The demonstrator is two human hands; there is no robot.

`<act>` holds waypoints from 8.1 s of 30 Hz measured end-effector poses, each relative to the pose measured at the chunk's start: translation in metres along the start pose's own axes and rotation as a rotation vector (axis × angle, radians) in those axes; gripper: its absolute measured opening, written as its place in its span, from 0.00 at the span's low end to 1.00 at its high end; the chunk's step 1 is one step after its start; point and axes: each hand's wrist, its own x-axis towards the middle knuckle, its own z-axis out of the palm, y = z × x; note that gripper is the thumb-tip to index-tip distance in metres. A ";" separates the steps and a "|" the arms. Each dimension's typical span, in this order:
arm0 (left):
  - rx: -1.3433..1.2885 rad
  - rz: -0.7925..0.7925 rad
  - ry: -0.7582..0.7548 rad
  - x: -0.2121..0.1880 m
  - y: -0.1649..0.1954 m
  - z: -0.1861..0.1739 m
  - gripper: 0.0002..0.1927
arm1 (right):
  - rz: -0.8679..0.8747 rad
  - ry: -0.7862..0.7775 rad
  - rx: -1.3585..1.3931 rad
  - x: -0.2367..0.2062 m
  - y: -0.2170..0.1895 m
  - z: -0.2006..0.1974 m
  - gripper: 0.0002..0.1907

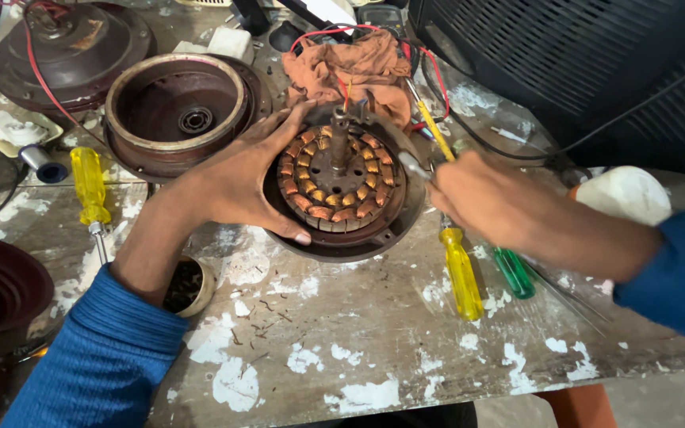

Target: The person reassembles a ceiling fan motor on a cluttered workbench. They hold the wound stator plate steady, brush debris from the copper windings, position the rotor and housing over the shaft, and use screwdrivers to tighten screws while seating the motor parts together.

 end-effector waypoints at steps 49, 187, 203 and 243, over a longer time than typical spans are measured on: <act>-0.017 -0.016 -0.010 -0.001 0.001 -0.001 0.82 | 0.080 -0.121 -0.062 0.003 -0.016 -0.036 0.21; -0.027 0.041 0.037 -0.001 0.002 0.001 0.83 | -0.287 0.321 -0.965 -0.026 -0.018 -0.007 0.14; -0.028 0.067 0.046 -0.001 -0.001 0.002 0.81 | -0.346 0.256 -1.041 -0.031 -0.031 -0.028 0.20; -0.040 0.033 0.032 -0.004 0.000 0.002 0.81 | -0.792 0.033 -0.332 0.052 0.040 -0.027 0.22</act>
